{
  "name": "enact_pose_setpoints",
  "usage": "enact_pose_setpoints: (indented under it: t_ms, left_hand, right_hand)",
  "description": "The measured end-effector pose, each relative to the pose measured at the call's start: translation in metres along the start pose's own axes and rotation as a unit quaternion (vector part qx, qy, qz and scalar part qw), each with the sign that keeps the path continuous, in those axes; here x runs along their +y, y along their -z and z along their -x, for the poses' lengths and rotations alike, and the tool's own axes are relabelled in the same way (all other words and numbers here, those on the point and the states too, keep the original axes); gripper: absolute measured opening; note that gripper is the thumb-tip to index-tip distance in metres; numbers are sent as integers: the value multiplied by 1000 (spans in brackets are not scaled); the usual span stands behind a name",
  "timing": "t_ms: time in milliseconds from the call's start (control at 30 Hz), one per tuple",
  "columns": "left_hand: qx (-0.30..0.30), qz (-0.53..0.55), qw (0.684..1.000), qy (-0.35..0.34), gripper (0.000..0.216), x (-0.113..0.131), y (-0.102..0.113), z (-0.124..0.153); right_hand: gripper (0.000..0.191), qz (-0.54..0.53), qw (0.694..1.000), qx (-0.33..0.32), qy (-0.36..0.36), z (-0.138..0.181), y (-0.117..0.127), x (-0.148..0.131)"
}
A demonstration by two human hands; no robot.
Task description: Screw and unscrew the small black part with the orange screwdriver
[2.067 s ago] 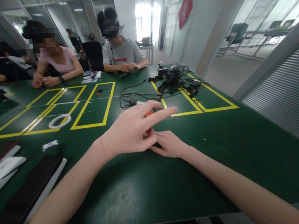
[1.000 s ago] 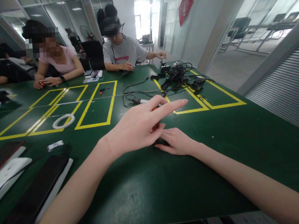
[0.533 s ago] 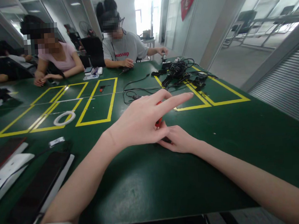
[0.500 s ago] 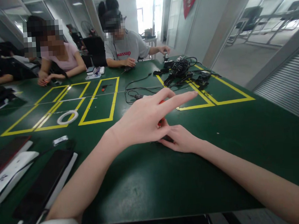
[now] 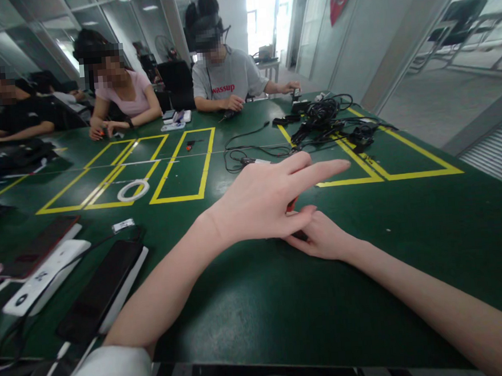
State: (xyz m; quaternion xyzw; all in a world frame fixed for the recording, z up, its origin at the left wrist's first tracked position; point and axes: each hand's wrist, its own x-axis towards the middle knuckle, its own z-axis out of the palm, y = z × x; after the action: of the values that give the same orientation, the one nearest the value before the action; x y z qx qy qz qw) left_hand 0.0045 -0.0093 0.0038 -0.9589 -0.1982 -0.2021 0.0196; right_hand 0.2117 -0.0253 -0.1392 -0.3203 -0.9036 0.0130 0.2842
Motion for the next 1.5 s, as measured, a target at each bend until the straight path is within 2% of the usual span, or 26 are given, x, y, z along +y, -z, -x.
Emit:
enact_pose_setpoints:
  t_ms: [167, 367, 567, 667, 767, 900, 1100, 1233, 1367, 1500]
  left_hand:
    - [-6, 25, 1000, -8, 58, -1, 1, 0]
    - [11, 41, 999, -13, 57, -6, -1, -1]
    - [23, 7, 1000, 16, 59, -9, -4, -1]
    - [27, 38, 999, -11, 59, -9, -5, -1]
    - [25, 56, 998, -22, 60, -9, -5, -1]
    - [33, 40, 999, 2, 55, -13, -4, -1]
    - [43, 52, 997, -25, 52, -16, -1, 0]
    - [45, 16, 999, 6, 58, -15, -1, 0]
    - [48, 33, 998, -10, 69, -15, -2, 0]
    - [46, 25, 999, 7, 66, -15, -2, 0]
  right_hand:
    - [19, 5, 1000, 20, 10, -1, -3, 0]
    - [22, 43, 995, 88, 26, -1, -9, -4]
    - [26, 56, 992, 113, 24, -3, -10, -8]
    - [25, 70, 989, 131, 21, -4, -11, -7]
    - [23, 71, 989, 127, 20, -4, -10, -7]
    - [25, 69, 992, 108, 7, -4, -8, -7]
    - [29, 57, 995, 87, 6, -6, -3, -9]
    - [33, 53, 996, 76, 17, -6, -1, -8]
    - [30, 54, 996, 64, 13, -5, -2, -6]
    - [36, 42, 998, 56, 5, -5, -3, -5]
